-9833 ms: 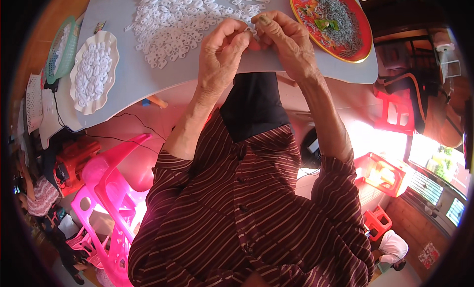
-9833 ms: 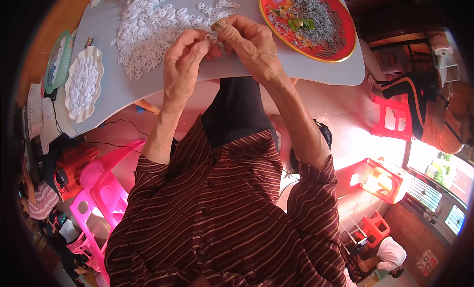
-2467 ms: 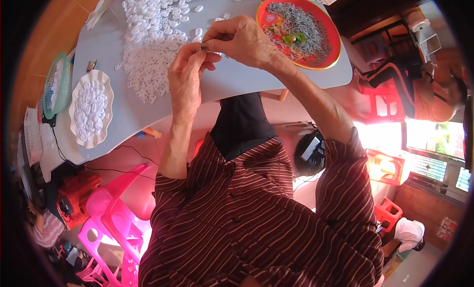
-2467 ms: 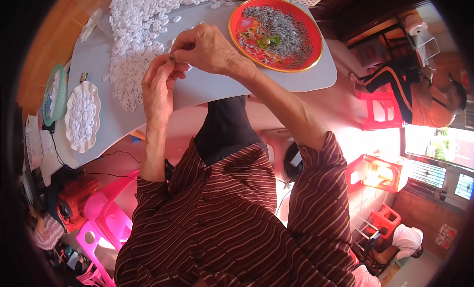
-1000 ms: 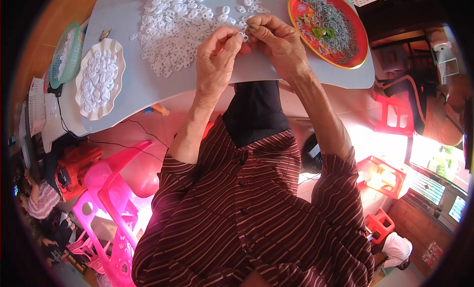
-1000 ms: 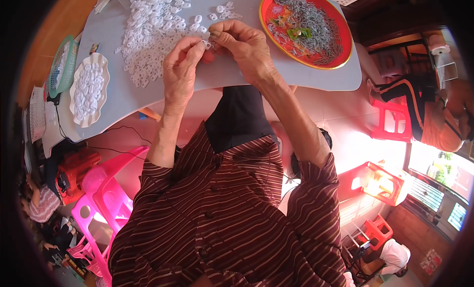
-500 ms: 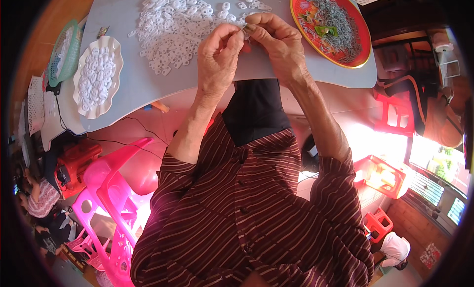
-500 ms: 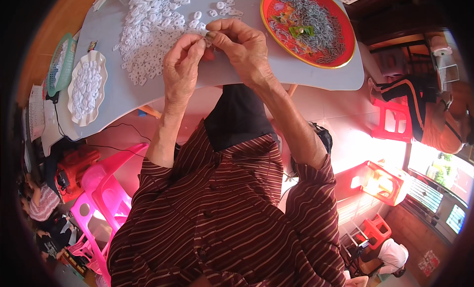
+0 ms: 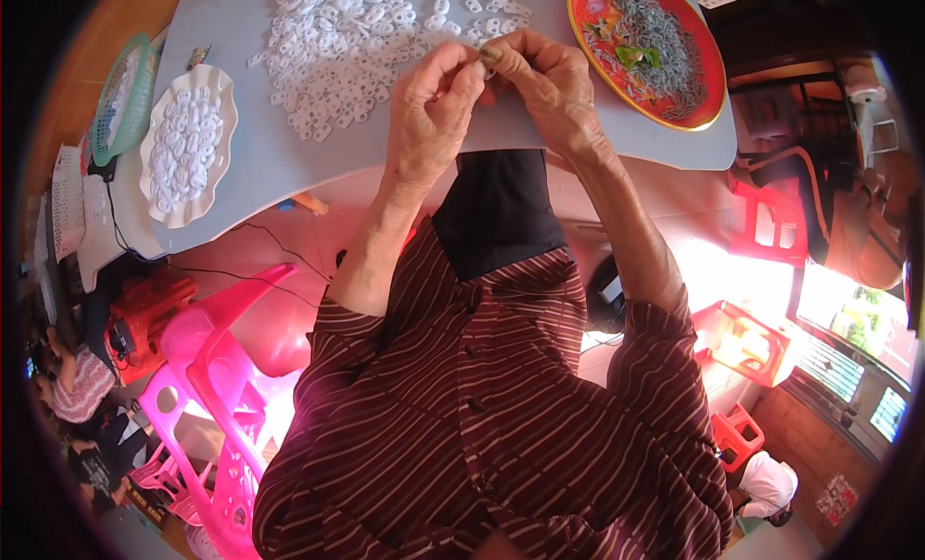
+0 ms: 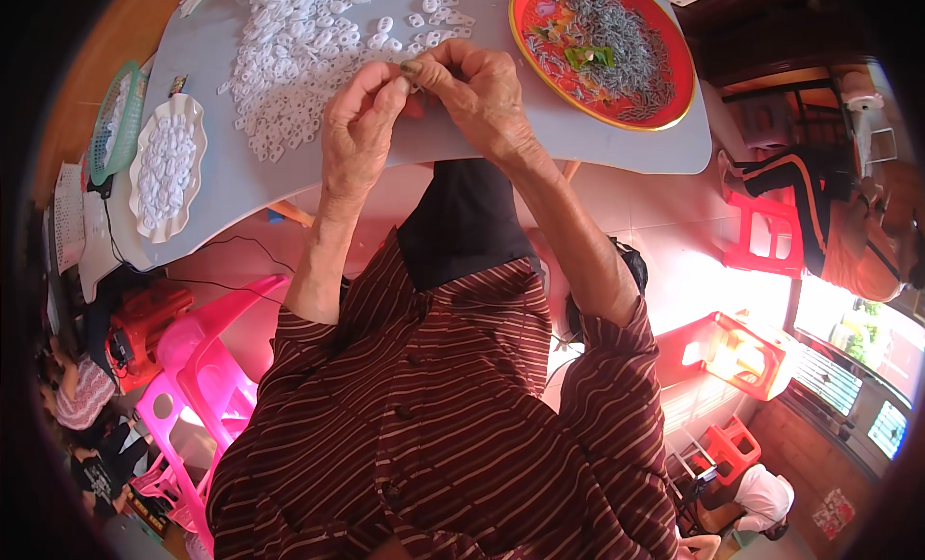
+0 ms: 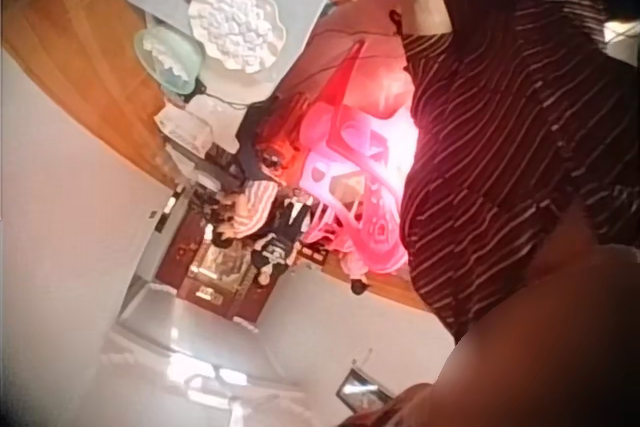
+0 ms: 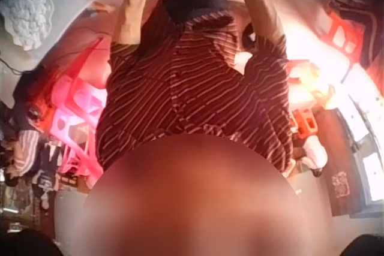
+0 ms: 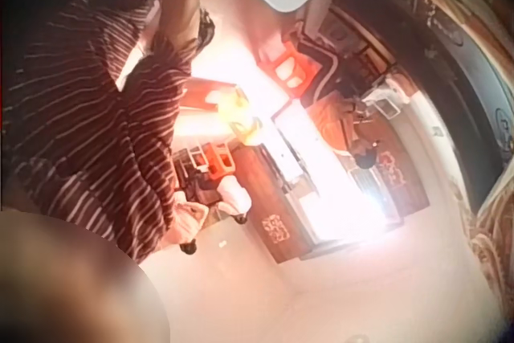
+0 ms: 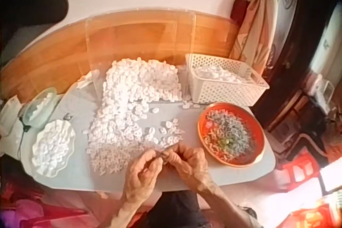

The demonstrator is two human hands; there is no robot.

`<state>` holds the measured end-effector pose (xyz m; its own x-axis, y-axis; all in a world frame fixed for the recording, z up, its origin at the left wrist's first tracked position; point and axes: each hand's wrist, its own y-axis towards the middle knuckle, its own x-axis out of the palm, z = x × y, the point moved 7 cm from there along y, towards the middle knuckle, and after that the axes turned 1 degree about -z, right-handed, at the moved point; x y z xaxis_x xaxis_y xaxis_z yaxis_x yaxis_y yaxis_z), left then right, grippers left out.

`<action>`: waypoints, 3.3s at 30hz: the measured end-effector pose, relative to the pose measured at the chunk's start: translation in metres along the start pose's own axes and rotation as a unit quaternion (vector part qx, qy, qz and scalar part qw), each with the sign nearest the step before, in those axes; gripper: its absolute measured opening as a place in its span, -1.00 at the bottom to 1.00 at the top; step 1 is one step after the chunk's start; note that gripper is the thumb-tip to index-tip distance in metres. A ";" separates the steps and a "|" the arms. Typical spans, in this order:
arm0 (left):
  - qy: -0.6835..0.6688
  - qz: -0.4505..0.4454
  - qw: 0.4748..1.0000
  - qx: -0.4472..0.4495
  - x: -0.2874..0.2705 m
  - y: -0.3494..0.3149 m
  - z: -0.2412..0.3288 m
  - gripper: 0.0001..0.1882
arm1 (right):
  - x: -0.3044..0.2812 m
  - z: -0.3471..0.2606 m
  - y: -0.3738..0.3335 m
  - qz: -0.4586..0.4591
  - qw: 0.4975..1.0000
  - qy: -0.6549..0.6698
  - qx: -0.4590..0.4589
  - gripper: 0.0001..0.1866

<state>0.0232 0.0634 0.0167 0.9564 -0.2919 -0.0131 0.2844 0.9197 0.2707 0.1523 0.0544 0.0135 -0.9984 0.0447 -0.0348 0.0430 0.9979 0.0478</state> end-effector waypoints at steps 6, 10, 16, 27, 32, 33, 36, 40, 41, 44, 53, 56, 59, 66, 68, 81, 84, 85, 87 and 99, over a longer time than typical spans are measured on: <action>-0.039 -0.007 0.999 -0.002 0.000 0.004 -0.007 -0.86 | -0.001 0.005 0.004 0.002 0.999 0.034 -0.002 -0.75; -0.069 -0.036 0.997 -0.021 0.003 0.001 -0.007 -0.90 | -0.001 0.001 0.002 0.011 0.998 0.054 -0.021 -0.77; -0.093 -0.031 0.995 -0.034 0.001 0.000 -0.013 -0.95 | -0.001 0.003 0.000 0.027 0.999 0.043 -0.018 -0.78; 0.038 -0.012 0.998 0.043 -0.012 0.009 0.009 -0.94 | 0.003 0.001 -0.003 0.028 0.996 0.064 -0.049 -0.81; 0.494 -0.005 0.833 0.249 -0.032 0.047 0.031 -0.84 | 0.003 -0.004 -0.001 0.047 0.993 0.048 -0.094 -0.79; 0.488 -0.033 0.833 0.258 -0.032 0.055 0.030 -0.82 | 0.005 -0.005 -0.001 0.040 0.993 0.076 -0.083 -0.79; 0.500 -0.080 0.813 0.288 -0.029 0.078 0.027 -0.83 | 0.004 -0.005 -0.003 0.029 0.992 0.106 -0.053 -0.79; 0.593 -0.201 0.756 0.188 -0.020 0.106 -0.010 -0.88 | 0.003 -0.005 -0.004 0.024 0.993 0.104 -0.051 -0.81; 0.592 -0.203 0.757 0.189 -0.019 0.108 -0.014 -0.88 | 0.002 -0.005 -0.004 0.027 0.993 0.103 -0.050 -0.81; 0.573 -0.185 0.780 0.172 -0.015 0.111 -0.017 -0.85 | 0.002 0.001 -0.004 0.039 0.994 0.093 -0.049 -0.82; 0.425 -0.193 0.863 0.195 -0.006 0.098 0.013 -0.90 | -0.001 -0.003 -0.006 0.069 0.988 0.105 -0.088 -0.85; 0.249 -0.191 0.948 -0.045 -0.013 0.084 0.002 -0.89 | -0.006 -0.001 -0.006 0.081 0.985 0.130 -0.082 -0.85; -0.095 -0.109 0.982 -0.117 -0.018 0.064 -0.007 -0.82 | -0.007 0.005 -0.004 0.075 0.981 0.163 -0.070 -0.84; -0.233 -0.047 0.962 -0.138 -0.003 0.035 -0.007 -0.88 | 0.000 0.002 -0.005 0.021 0.965 0.253 -0.072 -0.82; -0.222 -0.057 0.963 -0.142 0.000 0.033 -0.007 -0.89 | -0.001 0.003 -0.005 0.026 0.962 0.263 -0.065 -0.82; -0.290 -0.047 0.940 -0.176 -0.004 0.037 -0.016 -0.87 | -0.006 0.002 -0.006 0.077 0.973 0.182 -0.117 -0.82; -0.273 -0.009 0.945 -0.183 -0.003 0.035 -0.016 -0.88 | -0.003 -0.004 -0.007 0.079 0.973 0.183 -0.118 -0.79; -0.265 -0.018 0.949 -0.168 -0.002 0.035 -0.015 -0.88 | -0.002 -0.005 -0.007 0.076 0.973 0.183 -0.117 -0.78; -0.256 -0.027 0.954 -0.154 -0.002 0.035 -0.013 -0.88 | -0.002 -0.004 -0.007 0.076 0.975 0.175 -0.118 -0.76; -0.023 -0.138 0.988 -0.063 -0.008 0.047 0.007 -0.77 | -0.001 -0.005 -0.009 0.069 0.984 0.120 -0.111 -0.67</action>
<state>0.0283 0.1073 0.0362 0.8377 -0.5455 -0.0260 0.5433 0.8278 0.1400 0.1529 0.0455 0.0178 -0.9649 0.1400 0.2224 0.1959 0.9473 0.2534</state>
